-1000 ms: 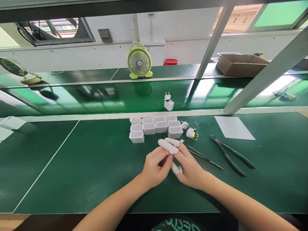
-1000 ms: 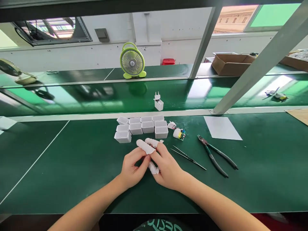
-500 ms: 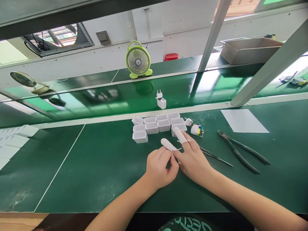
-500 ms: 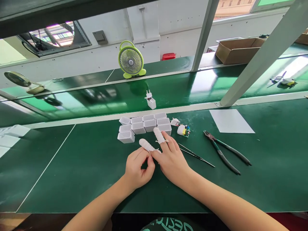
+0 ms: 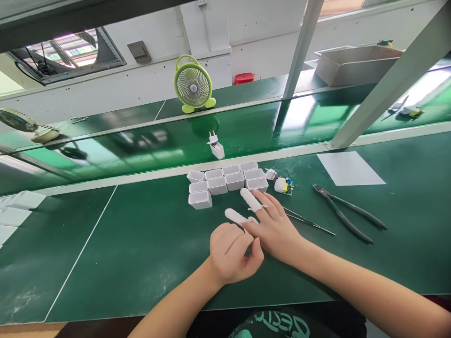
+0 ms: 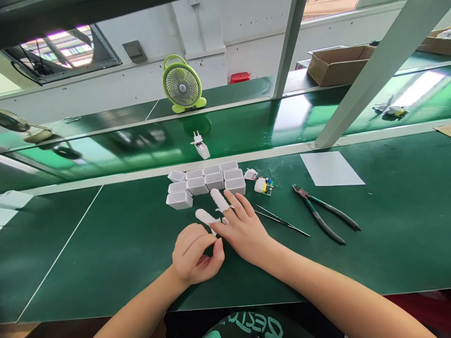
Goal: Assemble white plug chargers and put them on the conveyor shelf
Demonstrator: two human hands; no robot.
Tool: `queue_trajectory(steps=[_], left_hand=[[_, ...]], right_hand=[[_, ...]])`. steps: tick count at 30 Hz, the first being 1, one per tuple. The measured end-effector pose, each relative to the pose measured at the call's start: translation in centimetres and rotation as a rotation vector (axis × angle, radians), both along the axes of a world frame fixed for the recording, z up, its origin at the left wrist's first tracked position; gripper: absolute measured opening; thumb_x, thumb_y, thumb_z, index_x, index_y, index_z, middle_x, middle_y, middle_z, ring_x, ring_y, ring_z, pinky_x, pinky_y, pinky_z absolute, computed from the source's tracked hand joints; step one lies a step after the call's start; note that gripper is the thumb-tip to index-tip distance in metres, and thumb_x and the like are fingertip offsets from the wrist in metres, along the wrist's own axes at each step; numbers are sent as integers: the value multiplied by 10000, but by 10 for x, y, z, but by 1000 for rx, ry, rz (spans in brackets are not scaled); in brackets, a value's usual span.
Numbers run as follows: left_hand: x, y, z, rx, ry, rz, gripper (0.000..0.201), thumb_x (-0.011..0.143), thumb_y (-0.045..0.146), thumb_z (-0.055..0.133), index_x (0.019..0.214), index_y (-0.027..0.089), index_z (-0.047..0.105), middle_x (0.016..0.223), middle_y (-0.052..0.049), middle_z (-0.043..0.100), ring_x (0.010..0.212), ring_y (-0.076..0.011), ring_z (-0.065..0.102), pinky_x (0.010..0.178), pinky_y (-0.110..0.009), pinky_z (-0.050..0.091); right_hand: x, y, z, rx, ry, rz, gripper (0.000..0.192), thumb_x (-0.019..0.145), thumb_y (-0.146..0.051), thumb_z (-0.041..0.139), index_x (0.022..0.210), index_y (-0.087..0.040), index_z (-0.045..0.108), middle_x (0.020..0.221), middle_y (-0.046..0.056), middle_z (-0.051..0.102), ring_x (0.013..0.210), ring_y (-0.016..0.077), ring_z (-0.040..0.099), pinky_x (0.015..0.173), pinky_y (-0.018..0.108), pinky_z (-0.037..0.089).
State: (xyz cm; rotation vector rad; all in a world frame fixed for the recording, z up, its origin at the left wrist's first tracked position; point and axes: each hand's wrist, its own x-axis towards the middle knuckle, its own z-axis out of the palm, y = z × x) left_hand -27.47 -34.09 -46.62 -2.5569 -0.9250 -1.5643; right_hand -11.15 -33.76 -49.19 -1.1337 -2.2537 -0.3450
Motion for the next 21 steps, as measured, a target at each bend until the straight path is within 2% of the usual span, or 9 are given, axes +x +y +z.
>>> queue_trajectory(steps=[3, 5, 7, 11, 15, 18, 20, 21], left_hand=[[0, 1, 7, -109, -96, 153, 188, 785, 157, 667, 968, 185, 630, 837, -45, 535, 768, -169, 538, 652, -319, 499], [1, 4, 10, -228, -66, 206, 114, 811, 173, 656, 922, 191, 671, 869, -51, 507, 818, -179, 534, 706, -342, 511], [1, 6, 11, -279, -32, 187, 75, 849, 160, 622, 826, 198, 683, 834, -38, 478, 801, -169, 515, 708, -337, 492], [2, 5, 7, -212, 4, 133, 111, 845, 101, 617, 818, 191, 675, 803, -26, 466, 781, -157, 492, 718, -332, 447], [2, 4, 5, -16, 66, 168, 128, 822, 119, 648, 909, 207, 680, 826, -30, 499, 799, -166, 513, 760, -353, 395], [-1, 5, 5, 117, 42, 268, 176, 824, 299, 711, 953, 197, 650, 861, -45, 496, 800, -184, 499, 733, -351, 373], [-2, 7, 4, 93, 45, 285, 215, 823, 378, 724, 872, 199, 616, 846, -45, 495, 800, -193, 492, 731, -354, 368], [-2, 8, 4, 58, 62, 275, 187, 840, 357, 708, 849, 200, 607, 839, -44, 505, 807, -195, 500, 744, -359, 368]], right_hand=[[0, -1, -1, 48, -28, 16, 241, 882, -197, 646, 1098, -288, 703, 1296, 98, 645, 1520, 344, 217, 1179, 572, 348], [-1, -1, -3, 69, -41, 11, 170, 879, -179, 638, 1019, -241, 710, 1298, 116, 648, 1515, 347, 233, 1191, 565, 331], [-1, -1, -5, 64, -57, 6, 153, 878, -158, 624, 994, -215, 706, 1320, 126, 639, 1504, 353, 262, 1194, 557, 326], [-4, 1, -10, 58, -72, 32, 177, 876, -158, 609, 1020, -185, 709, 1335, 142, 627, 1488, 378, 282, 1196, 564, 311], [-4, 0, -10, 32, -35, 44, 219, 875, -185, 614, 1068, -201, 716, 1361, 147, 607, 1493, 377, 270, 1185, 563, 330], [-1, 0, -4, -17, 26, -21, 418, 874, -202, 604, 1290, -225, 636, 1455, 169, 530, 1495, 364, 270, 1157, 564, 370], [2, 0, 1, -11, 55, -53, 554, 861, -180, 585, 1413, -199, 539, 1496, 193, 485, 1491, 371, 277, 1146, 573, 380], [3, 0, 3, 4, 62, -61, 583, 856, -165, 574, 1436, -180, 512, 1503, 204, 475, 1487, 375, 286, 1140, 574, 386]])
